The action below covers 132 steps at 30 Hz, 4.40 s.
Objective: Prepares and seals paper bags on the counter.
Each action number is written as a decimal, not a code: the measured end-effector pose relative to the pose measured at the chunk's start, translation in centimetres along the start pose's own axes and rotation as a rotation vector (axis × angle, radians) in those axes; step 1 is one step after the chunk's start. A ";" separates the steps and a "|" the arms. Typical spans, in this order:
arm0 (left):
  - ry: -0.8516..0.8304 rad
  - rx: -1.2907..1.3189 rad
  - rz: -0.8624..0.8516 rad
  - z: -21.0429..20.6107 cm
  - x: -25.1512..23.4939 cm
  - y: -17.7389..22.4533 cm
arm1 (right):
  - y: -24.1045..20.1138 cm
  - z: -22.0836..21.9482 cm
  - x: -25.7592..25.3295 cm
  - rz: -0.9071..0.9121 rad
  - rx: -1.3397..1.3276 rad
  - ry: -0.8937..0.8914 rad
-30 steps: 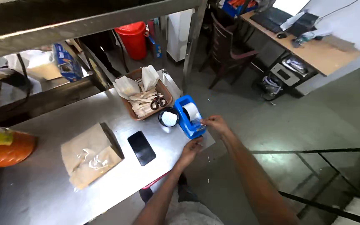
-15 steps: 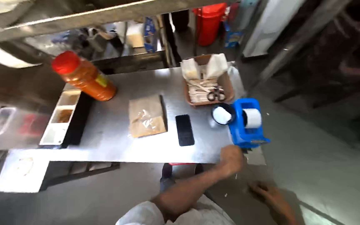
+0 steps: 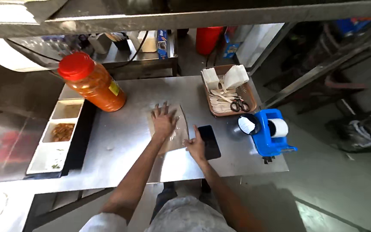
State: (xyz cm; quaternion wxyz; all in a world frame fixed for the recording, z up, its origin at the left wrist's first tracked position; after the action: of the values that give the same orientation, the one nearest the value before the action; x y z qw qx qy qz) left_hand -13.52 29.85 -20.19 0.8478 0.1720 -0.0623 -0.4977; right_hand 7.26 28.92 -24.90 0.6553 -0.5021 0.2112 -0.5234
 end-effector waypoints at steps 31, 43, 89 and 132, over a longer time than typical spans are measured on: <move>-1.177 1.313 0.108 -17.4 19.2 40.4 | 13.4 39.8 19.4 -0.461 -0.348 0.349; -0.472 0.721 -0.213 -4.8 16.7 21.5 | 10.2 18.7 19.5 -0.331 -0.568 -0.035; 0.416 1.137 0.343 41.1 6.1 -16.9 | -14.1 -5.9 7.1 0.200 -0.195 -0.422; -0.724 0.623 -0.576 2.5 17.3 11.4 | 2.8 36.9 8.2 -0.147 0.521 0.865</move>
State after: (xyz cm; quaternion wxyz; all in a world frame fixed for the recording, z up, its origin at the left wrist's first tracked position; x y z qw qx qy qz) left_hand 3.69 19.39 -14.93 0.5112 0.2426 -0.4441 -0.6947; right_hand 41.19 37.50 -10.35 0.5727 -0.0728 0.2899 -0.7633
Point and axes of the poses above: each hand's wrist, its own x-axis away from the middle knuckle, its own z-axis out of the back of the hand, y = z × x, the point moved 6 cm from there along -x, towards the middle knuckle, and after that the axes turned 5 degrees about z, right-handed, at the moved point
